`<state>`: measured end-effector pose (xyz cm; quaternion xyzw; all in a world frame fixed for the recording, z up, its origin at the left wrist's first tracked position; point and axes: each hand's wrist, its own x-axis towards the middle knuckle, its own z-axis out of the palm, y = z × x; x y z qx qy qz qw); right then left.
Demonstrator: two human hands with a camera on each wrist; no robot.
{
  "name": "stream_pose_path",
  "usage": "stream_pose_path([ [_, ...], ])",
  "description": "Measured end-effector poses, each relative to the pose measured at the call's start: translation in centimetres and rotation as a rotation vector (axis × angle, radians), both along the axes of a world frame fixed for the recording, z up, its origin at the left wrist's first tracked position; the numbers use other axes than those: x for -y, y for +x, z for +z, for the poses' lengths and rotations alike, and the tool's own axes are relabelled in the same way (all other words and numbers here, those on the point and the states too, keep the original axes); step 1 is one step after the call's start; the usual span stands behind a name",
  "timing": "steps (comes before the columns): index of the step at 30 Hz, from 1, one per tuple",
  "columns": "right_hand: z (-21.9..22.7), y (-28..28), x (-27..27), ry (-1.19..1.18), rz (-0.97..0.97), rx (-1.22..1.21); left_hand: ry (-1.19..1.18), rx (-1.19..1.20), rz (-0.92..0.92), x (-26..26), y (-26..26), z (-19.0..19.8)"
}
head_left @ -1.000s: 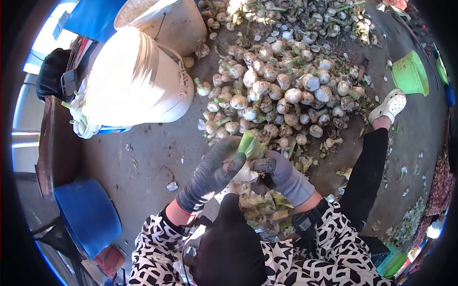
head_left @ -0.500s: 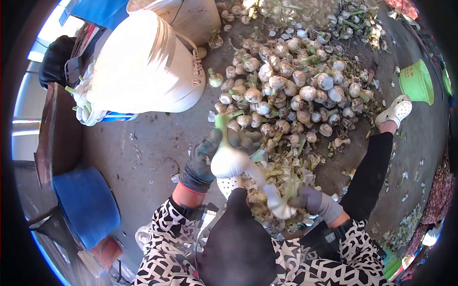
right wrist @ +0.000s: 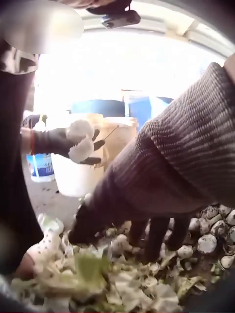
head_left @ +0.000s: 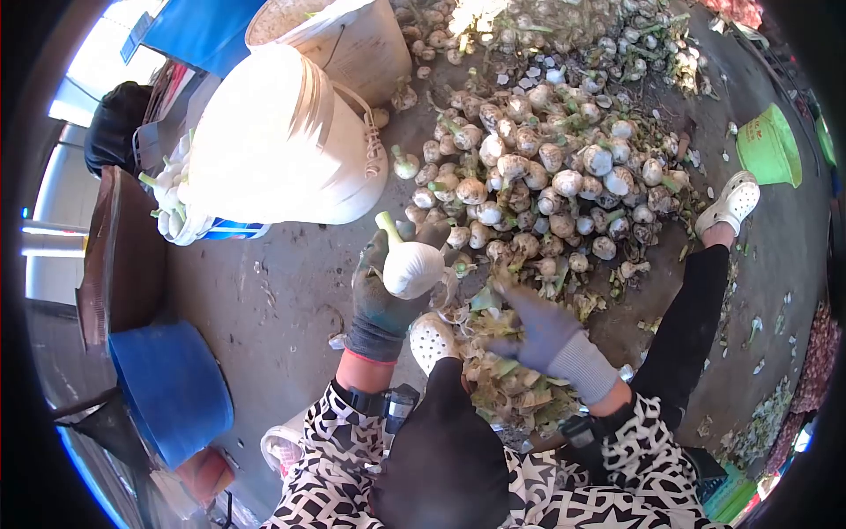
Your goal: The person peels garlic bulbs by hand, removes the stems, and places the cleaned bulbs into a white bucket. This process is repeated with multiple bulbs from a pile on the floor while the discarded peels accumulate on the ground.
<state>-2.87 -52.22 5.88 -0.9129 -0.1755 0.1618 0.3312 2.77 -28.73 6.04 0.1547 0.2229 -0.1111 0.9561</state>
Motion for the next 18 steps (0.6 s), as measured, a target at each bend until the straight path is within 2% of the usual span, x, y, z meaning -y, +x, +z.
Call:
stream_pose_path([
  [2, 0.6, 3.2, -3.6, 0.090, -0.099, 0.027, 0.002, 0.100, -0.127, -0.4, 0.0, -1.4],
  [3, -0.1, 4.7, -5.0, 0.105, -0.004, -0.050, 0.023, -0.004, -0.062, -0.2, 0.2, -1.5],
  [4, -0.4, 5.6, -5.6, 0.119, 0.091, -0.125, 0.024, 0.000, -0.075, -0.3, 0.3, -1.9],
  [5, -0.3, 5.4, -5.5, 0.120, 0.085, -0.125, 0.050, 0.116, -0.078, -0.6, 0.3, -2.4],
  [6, 0.0, 4.7, -5.1, 0.477, 0.082, -0.413, 0.073, 0.228, -0.069, -1.2, 0.1, -2.8],
  [7, 0.2, 3.9, -4.5, 0.829, 0.077, -0.705, 0.109, 0.142, -0.104, -2.1, 0.3, -2.5],
  [8, 0.6, 3.2, -3.5, 0.819, 0.086, -0.713, 0.213, 0.014, -0.034, -2.0, 0.3, -2.2],
  [10, 1.3, 1.5, -0.4, 1.416, -0.060, -0.975, 0.062, 0.047, 0.022, -2.3, 0.4, -3.5],
  [12, -0.3, 0.4, 1.6, 1.655, -0.164, -1.285, 0.061, 0.004, 0.014, -2.5, 0.3, -4.2],
  [13, -6.4, -1.1, 2.4, 1.469, 0.029, -1.361, 0.085, -0.044, 0.022, -2.4, 0.2, -4.0],
  [14, -4.4, -1.1, 1.7, 0.546, 0.079, -0.971, 0.109, -0.091, 0.028, -2.2, 0.1, -3.6],
  [16, -6.2, -2.9, 0.4, -0.712, 0.599, -0.495, 0.133, -0.027, 0.005, -2.9, 0.8, -1.8],
  [17, -6.9, -2.9, 0.9, -0.723, 0.601, -0.504, 0.162, 0.021, -0.017, -3.6, 1.1, -0.5],
  [18, -7.5, -2.9, 1.6, -0.573, 0.404, -0.510, 0.284, 0.241, 0.014, -4.2, 2.2, 2.8],
])
